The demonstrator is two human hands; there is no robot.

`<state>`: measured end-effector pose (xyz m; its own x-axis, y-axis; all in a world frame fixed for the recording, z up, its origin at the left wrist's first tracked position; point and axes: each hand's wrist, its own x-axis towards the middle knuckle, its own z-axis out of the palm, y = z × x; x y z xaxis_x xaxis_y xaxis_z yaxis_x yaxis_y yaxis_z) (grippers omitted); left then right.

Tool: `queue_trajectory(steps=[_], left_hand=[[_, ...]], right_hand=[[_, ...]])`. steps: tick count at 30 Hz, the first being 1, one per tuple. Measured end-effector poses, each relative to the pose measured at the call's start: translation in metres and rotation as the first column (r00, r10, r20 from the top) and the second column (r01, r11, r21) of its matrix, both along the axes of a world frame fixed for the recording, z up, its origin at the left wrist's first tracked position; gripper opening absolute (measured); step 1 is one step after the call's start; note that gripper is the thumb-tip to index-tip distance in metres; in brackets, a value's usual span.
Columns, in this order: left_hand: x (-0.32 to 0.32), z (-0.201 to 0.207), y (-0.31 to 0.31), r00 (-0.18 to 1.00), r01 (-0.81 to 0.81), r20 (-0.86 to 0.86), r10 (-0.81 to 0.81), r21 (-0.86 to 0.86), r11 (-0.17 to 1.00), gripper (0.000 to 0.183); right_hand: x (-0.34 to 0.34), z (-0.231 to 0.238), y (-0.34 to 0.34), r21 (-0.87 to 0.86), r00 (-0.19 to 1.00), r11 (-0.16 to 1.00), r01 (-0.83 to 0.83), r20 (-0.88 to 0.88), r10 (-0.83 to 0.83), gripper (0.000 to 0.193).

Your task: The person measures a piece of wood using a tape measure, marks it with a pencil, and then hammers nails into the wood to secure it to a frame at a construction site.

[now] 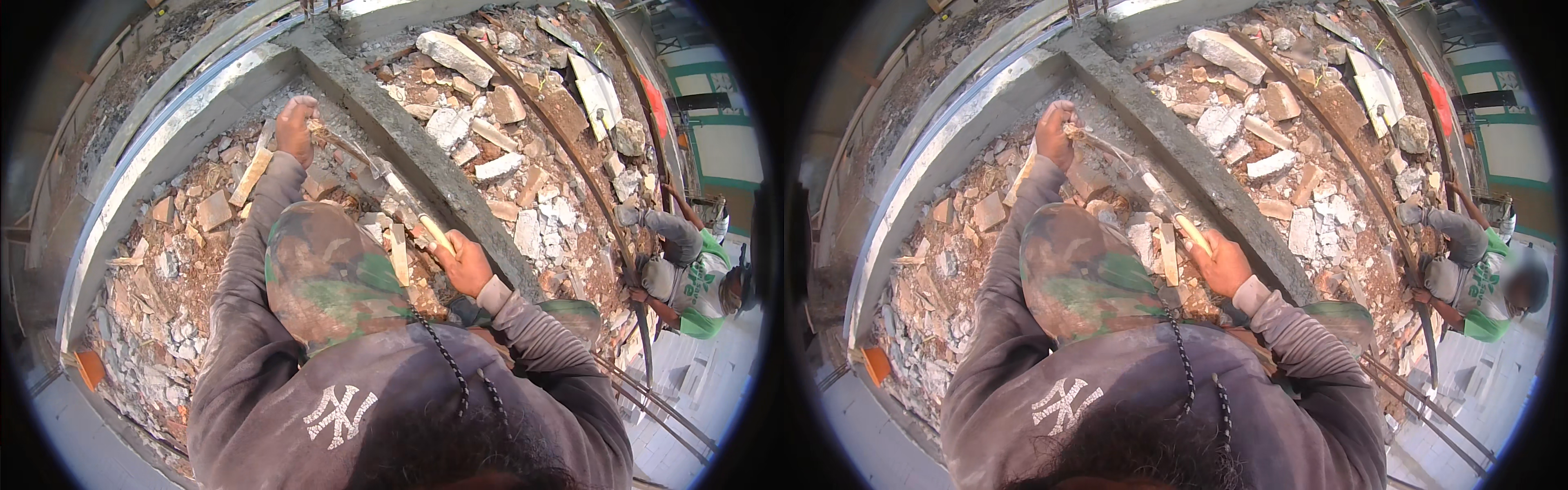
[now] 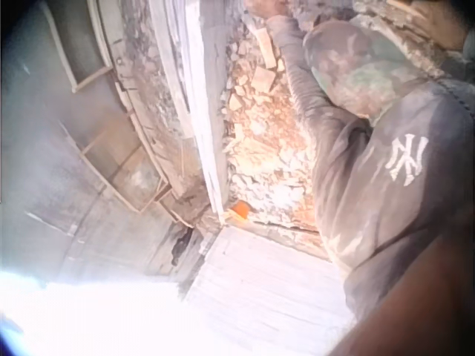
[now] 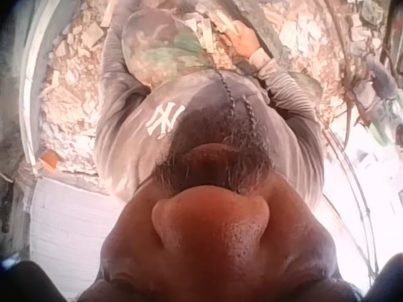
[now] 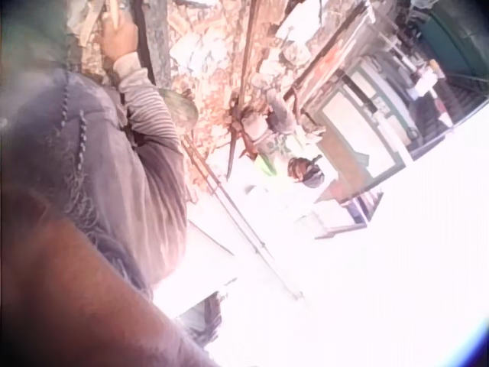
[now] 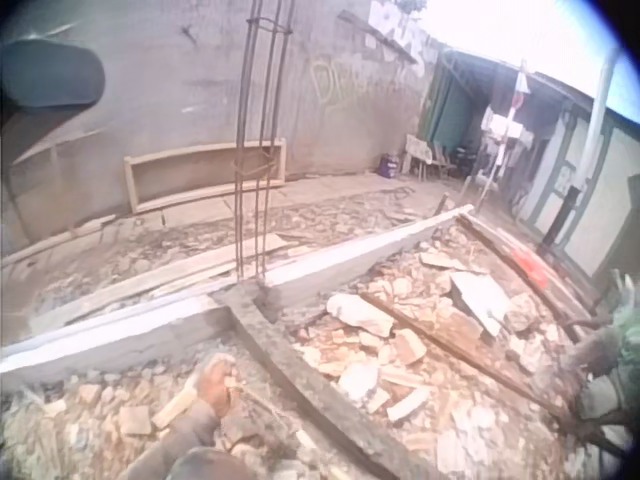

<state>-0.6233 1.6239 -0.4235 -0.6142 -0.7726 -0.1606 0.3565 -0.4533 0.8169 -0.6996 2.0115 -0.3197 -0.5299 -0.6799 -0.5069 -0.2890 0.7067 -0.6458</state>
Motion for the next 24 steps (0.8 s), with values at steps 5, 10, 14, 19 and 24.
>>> queue_trajectory(steps=[5,10,14,19,24], left_hand=[[-0.001,0.035,0.028,0.988,0.157,0.031,-0.154,-0.253,0.955,0.028],[0.0,0.088,0.054,0.903,0.429,0.193,-0.384,-0.345,0.835,0.036],[0.003,0.079,0.045,0.926,0.372,0.205,-0.316,-0.367,0.852,0.031],[0.001,0.081,0.048,0.831,0.555,0.297,-0.471,-0.38,0.74,0.025],[-0.014,0.111,0.062,0.789,0.614,0.36,-0.497,-0.444,0.652,0.026]], right_hand=[[-0.019,0.033,0.002,-0.056,0.968,0.998,0.025,-0.248,-0.038,0.034],[-0.02,0.028,-0.021,-0.122,0.927,0.991,0.049,-0.364,-0.09,0.037],[-0.016,0.021,-0.035,-0.132,0.91,0.99,0.037,-0.405,-0.088,0.039],[-0.008,0.006,-0.045,-0.142,0.933,0.961,0.239,-0.242,-0.268,0.042],[-0.031,0.021,-0.033,-0.143,0.895,0.886,0.441,-0.01,-0.447,0.045]])
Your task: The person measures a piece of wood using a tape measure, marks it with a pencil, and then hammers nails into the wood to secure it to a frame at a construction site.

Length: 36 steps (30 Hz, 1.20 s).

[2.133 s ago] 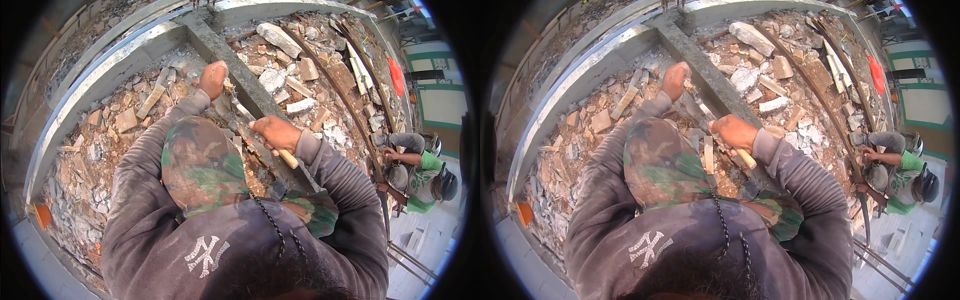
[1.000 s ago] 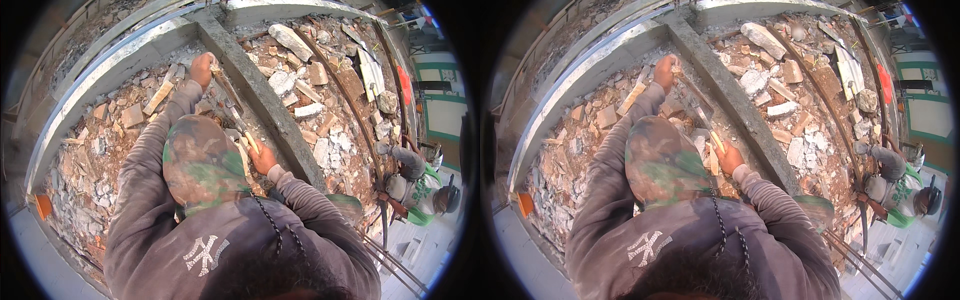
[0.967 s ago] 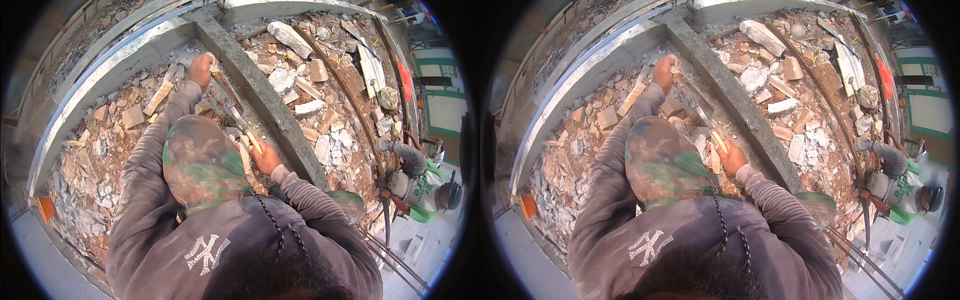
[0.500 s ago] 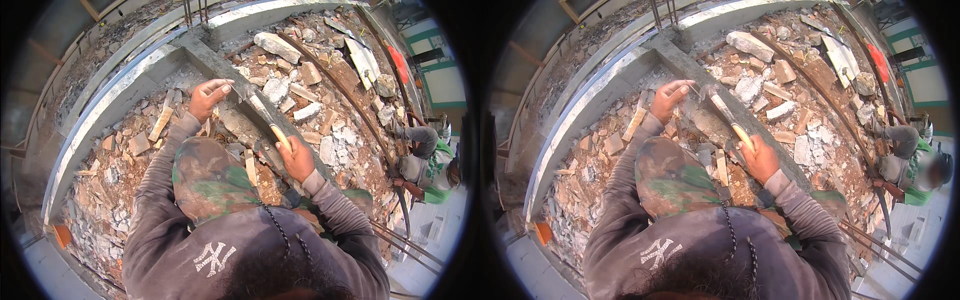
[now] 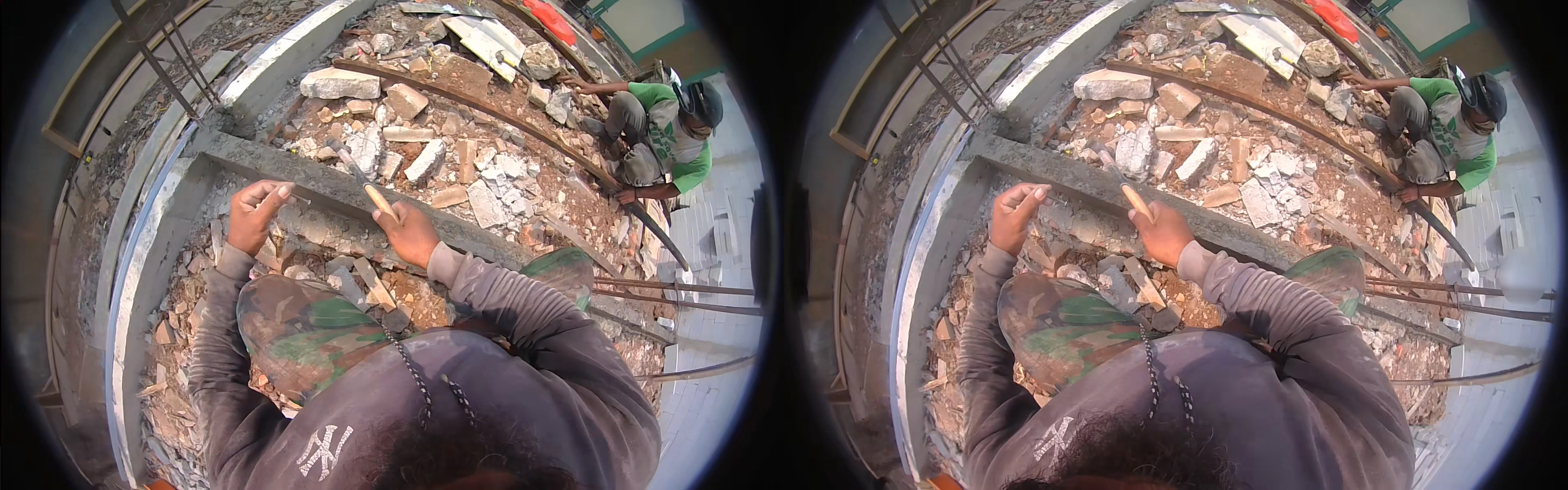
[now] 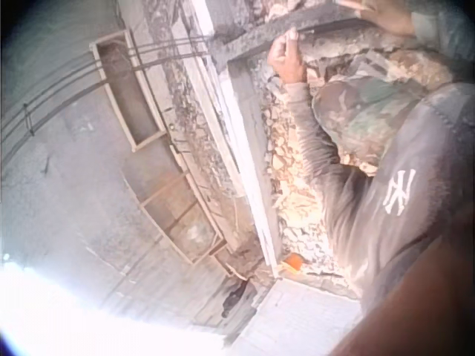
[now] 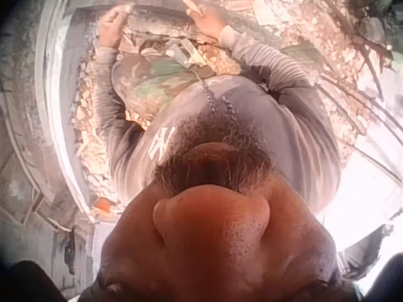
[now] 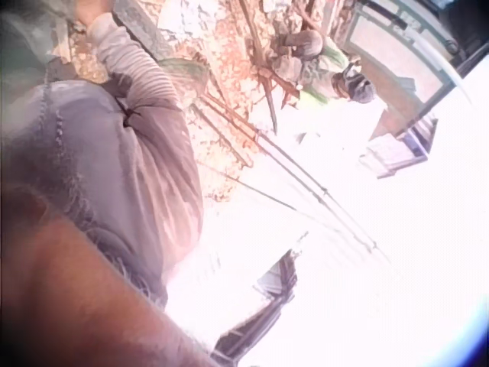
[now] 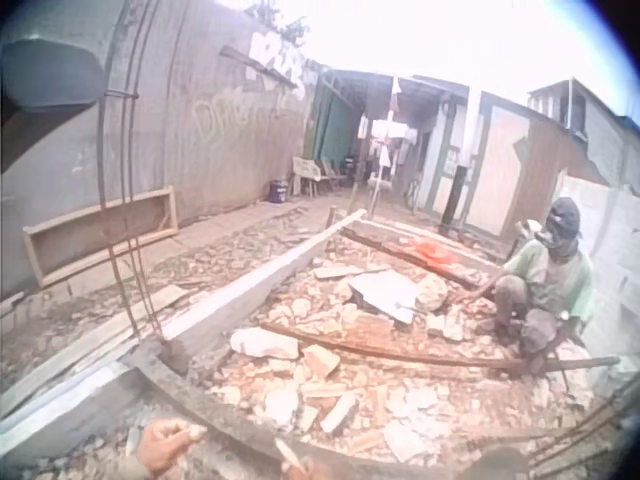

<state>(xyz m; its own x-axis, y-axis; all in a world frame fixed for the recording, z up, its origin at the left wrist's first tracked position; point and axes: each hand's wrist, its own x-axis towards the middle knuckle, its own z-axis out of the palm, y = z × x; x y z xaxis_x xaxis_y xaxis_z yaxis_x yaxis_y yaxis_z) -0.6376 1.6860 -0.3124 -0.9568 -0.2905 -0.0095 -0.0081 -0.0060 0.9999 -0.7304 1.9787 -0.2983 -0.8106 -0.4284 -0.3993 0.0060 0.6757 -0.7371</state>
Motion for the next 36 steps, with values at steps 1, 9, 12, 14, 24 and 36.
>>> queue_trajectory(steps=[1,9,12,14,24,36], left_hand=[[-0.004,0.007,-0.001,1.0,-0.018,0.023,0.018,-0.006,1.0,0.027],[-0.044,0.0,-0.019,0.991,-0.083,0.114,0.066,0.148,0.985,0.036],[-0.056,-0.02,-0.007,0.992,-0.072,0.117,0.05,0.188,0.979,0.034],[-0.057,-0.03,-0.002,0.994,-0.029,0.105,0.006,0.223,0.974,0.033],[-0.062,-0.043,0.03,0.909,0.254,0.3,-0.29,0.153,0.955,0.024],[-0.065,-0.042,0.026,0.968,0.155,0.191,-0.162,0.055,0.986,0.027]], right_hand=[[-0.006,0.0,0.016,0.003,0.999,0.999,0.041,-0.019,-0.041,0.045],[-0.022,-0.045,0.093,0.294,0.857,0.929,-0.226,-0.392,0.333,0.037],[-0.021,-0.074,0.099,0.374,0.841,0.9,-0.225,-0.393,0.373,0.036],[-0.021,-0.087,0.098,0.408,0.842,0.887,-0.217,-0.382,0.381,0.035],[-0.025,-0.05,0.032,-0.216,0.923,0.945,-0.246,-0.348,0.161,0.051],[-0.173,-0.048,0.137,-0.056,0.889,0.976,0.21,0.428,-0.166,0.018]])
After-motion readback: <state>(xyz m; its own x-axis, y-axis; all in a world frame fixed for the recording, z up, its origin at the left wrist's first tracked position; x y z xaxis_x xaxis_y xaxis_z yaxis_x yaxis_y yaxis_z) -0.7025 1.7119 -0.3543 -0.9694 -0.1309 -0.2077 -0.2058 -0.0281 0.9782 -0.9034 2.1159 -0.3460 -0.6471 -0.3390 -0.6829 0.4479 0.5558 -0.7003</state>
